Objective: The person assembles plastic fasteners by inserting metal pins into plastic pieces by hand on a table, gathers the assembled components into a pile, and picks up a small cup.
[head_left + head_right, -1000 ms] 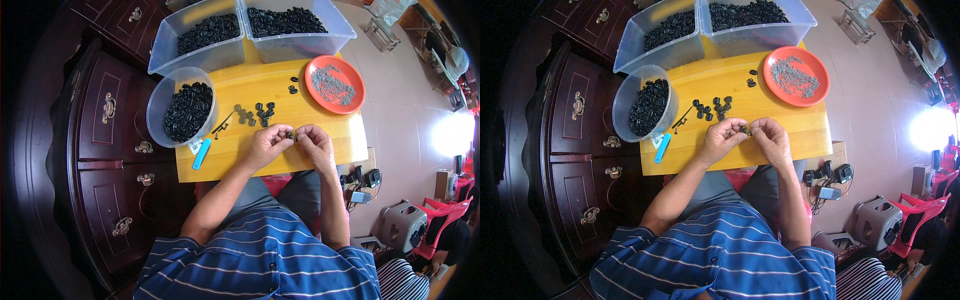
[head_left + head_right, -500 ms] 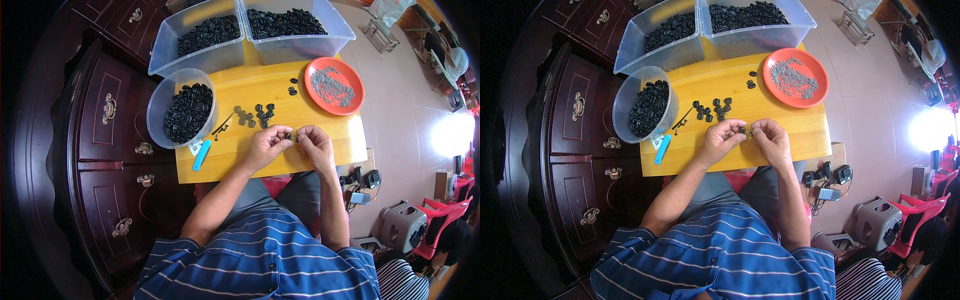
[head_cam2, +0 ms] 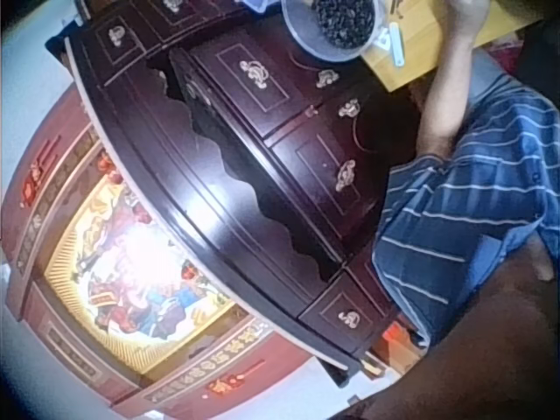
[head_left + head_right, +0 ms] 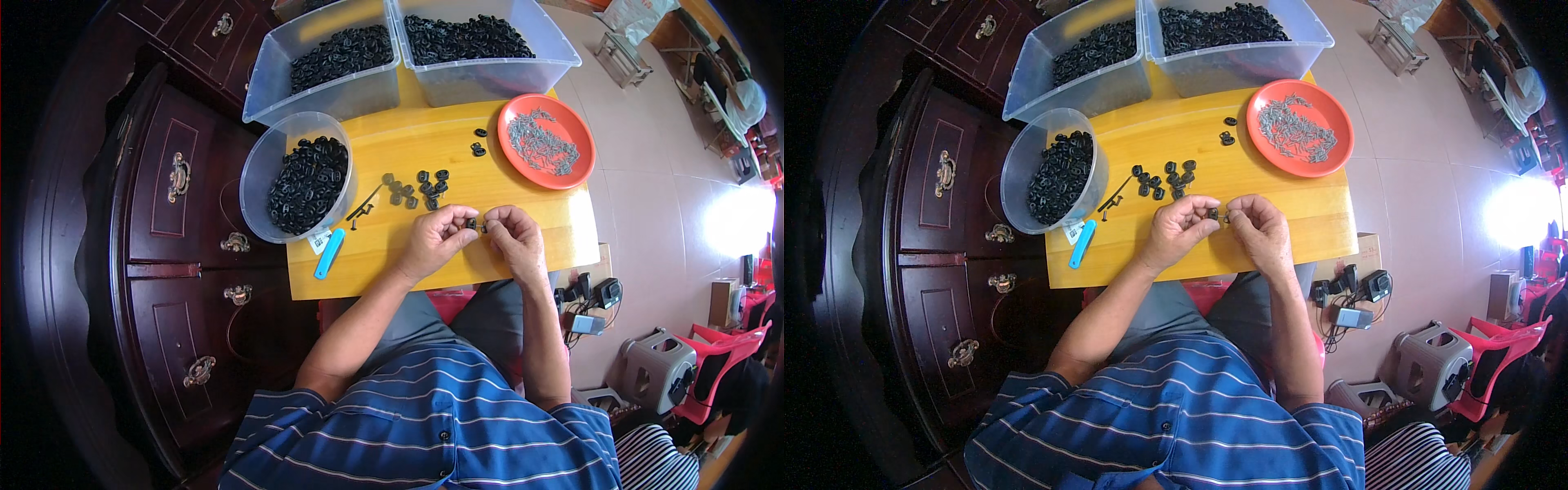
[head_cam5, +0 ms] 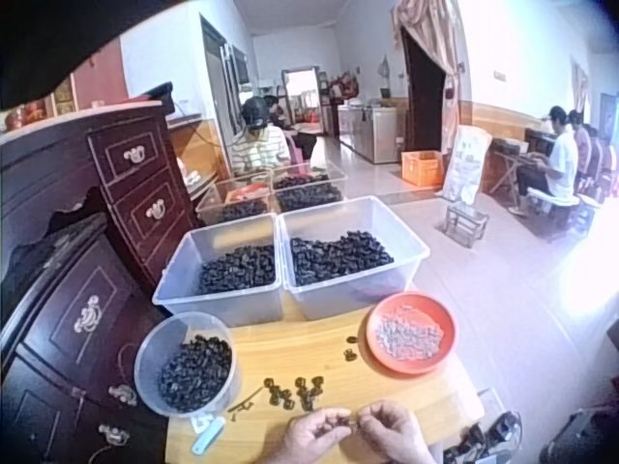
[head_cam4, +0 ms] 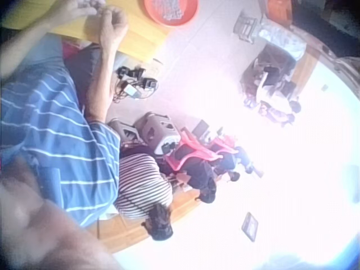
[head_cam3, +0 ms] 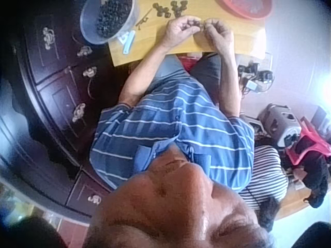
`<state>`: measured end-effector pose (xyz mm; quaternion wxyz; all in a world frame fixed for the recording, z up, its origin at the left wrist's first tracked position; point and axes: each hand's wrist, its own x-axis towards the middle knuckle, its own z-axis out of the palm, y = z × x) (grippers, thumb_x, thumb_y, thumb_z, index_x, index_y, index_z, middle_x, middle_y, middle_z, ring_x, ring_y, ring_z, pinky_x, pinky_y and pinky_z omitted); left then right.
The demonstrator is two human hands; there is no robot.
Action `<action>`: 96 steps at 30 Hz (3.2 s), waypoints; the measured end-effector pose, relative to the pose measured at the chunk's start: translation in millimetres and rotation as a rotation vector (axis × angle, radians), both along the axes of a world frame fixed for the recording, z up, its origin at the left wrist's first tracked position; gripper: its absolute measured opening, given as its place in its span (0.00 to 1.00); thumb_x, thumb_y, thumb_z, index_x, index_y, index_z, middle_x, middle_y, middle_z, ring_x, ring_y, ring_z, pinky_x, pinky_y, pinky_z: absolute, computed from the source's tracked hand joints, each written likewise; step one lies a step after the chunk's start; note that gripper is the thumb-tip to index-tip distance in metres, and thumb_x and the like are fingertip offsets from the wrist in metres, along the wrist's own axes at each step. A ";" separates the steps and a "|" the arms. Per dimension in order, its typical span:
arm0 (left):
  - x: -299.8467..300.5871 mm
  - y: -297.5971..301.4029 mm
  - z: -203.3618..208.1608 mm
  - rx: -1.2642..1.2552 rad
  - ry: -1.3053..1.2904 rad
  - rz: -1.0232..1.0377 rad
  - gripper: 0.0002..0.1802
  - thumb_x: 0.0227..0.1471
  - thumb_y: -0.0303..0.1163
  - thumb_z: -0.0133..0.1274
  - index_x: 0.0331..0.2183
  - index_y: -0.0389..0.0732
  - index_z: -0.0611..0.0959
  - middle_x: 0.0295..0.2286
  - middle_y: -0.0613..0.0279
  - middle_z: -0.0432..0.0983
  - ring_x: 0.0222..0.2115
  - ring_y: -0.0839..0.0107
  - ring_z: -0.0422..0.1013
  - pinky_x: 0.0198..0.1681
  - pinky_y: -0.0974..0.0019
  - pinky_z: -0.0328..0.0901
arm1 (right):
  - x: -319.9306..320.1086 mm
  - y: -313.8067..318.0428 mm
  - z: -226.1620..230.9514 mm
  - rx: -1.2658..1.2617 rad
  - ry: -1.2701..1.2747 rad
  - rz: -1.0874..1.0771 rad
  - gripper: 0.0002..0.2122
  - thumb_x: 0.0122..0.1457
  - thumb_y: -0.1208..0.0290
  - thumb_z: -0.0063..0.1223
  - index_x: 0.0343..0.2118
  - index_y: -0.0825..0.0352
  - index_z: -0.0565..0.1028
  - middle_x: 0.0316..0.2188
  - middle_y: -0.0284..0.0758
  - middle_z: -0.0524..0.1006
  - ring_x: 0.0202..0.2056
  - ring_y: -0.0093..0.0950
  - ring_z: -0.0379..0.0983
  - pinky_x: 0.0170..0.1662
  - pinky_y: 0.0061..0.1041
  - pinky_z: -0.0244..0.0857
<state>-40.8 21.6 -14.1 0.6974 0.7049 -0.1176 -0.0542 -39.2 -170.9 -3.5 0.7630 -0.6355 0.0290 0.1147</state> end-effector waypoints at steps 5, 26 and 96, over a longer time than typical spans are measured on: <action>0.1 0.6 -1.4 0.020 -0.012 0.003 0.16 0.55 0.21 0.62 0.47 0.35 0.81 0.31 0.74 0.74 0.29 0.89 0.68 0.35 0.81 0.67 | -0.4 1.3 1.1 0.003 0.018 -0.015 0.04 0.66 0.76 0.54 0.41 0.68 0.76 0.28 0.22 0.75 0.26 0.11 0.67 0.29 0.13 0.61; 2.6 2.1 -5.5 0.083 -0.059 -0.028 0.16 0.55 0.21 0.62 0.47 0.34 0.84 0.34 0.69 0.81 0.31 0.85 0.74 0.36 0.78 0.70 | -2.1 6.6 -3.8 -0.014 -0.051 -0.023 0.02 0.65 0.77 0.55 0.38 0.69 0.77 0.28 0.23 0.75 0.28 0.11 0.69 0.33 0.13 0.63; 6.6 -21.1 43.3 0.603 -0.570 0.151 0.16 0.44 0.25 0.66 0.39 0.39 0.82 0.33 0.57 0.80 0.29 0.59 0.79 0.32 0.61 0.74 | 0.8 1.4 0.6 0.238 0.188 -0.017 0.10 0.66 0.66 0.55 0.33 0.67 0.81 0.27 0.25 0.78 0.28 0.14 0.69 0.35 0.16 0.64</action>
